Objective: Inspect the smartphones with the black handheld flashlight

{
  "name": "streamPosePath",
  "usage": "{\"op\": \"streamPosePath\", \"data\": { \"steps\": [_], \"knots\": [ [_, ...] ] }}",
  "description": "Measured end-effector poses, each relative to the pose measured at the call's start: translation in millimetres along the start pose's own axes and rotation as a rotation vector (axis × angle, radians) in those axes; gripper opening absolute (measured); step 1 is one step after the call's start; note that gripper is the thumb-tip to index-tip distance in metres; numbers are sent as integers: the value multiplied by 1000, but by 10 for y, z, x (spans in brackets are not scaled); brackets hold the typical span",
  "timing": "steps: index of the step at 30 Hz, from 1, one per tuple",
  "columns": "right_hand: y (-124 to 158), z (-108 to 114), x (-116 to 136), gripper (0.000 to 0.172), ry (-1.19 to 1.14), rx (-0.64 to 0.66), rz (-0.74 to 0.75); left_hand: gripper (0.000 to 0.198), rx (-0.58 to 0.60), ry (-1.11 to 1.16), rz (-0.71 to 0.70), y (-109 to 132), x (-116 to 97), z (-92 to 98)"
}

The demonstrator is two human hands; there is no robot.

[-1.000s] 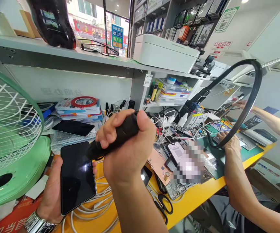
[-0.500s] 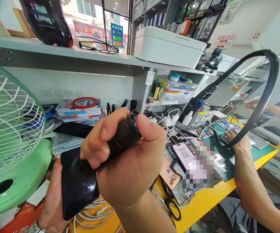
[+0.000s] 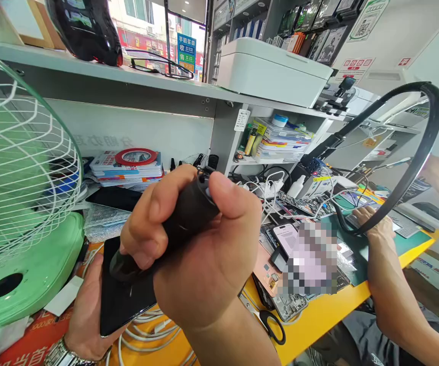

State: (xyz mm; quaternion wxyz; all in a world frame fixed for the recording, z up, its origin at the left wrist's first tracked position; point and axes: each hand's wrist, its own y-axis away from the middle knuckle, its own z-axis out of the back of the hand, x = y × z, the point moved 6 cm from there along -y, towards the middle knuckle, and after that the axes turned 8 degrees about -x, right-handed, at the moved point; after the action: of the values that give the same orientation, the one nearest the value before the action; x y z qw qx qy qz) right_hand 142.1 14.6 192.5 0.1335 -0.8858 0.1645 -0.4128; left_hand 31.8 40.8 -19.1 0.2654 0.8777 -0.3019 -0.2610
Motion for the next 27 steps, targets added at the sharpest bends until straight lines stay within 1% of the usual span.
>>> {"op": "streamPosePath", "data": {
  "steps": [4,7,10,13,17,19,20,22,24,25,27],
  "knots": [
    [-7,-27,-28,41,-16,17,6,55,-42,0,-18,12,-24,-22],
    [-14,-34,-43,42,-2,-33,-38,57,-14,-2,-51,18,-28,-32],
    [-17,-28,-18,43,5,-88,-39,56,-8,-20,-51,19,1,-13],
    [-19,-36,-2,44,20,-83,-34,50,-5,-19,-88,2,5,23],
    [-25,-31,-7,47,26,-85,-31,37,81,47,-179,-15,-34,22],
    [-26,-28,-9,49,34,-92,-30,37,126,77,-189,-9,-38,-16],
    [-24,-28,-4,50,44,-94,-25,38,129,86,-176,-8,-29,-36],
    [-17,-1,3,51,109,-136,-29,40,93,99,-145,-10,-4,-63],
    [-4,59,-1,55,236,-214,-70,43,36,109,-134,-19,13,-68],
    [3,87,0,57,284,-245,-90,44,28,113,-138,-23,17,-70],
    [8,121,4,65,325,-272,-117,44,57,117,-146,-33,22,-80]
  ]
}}
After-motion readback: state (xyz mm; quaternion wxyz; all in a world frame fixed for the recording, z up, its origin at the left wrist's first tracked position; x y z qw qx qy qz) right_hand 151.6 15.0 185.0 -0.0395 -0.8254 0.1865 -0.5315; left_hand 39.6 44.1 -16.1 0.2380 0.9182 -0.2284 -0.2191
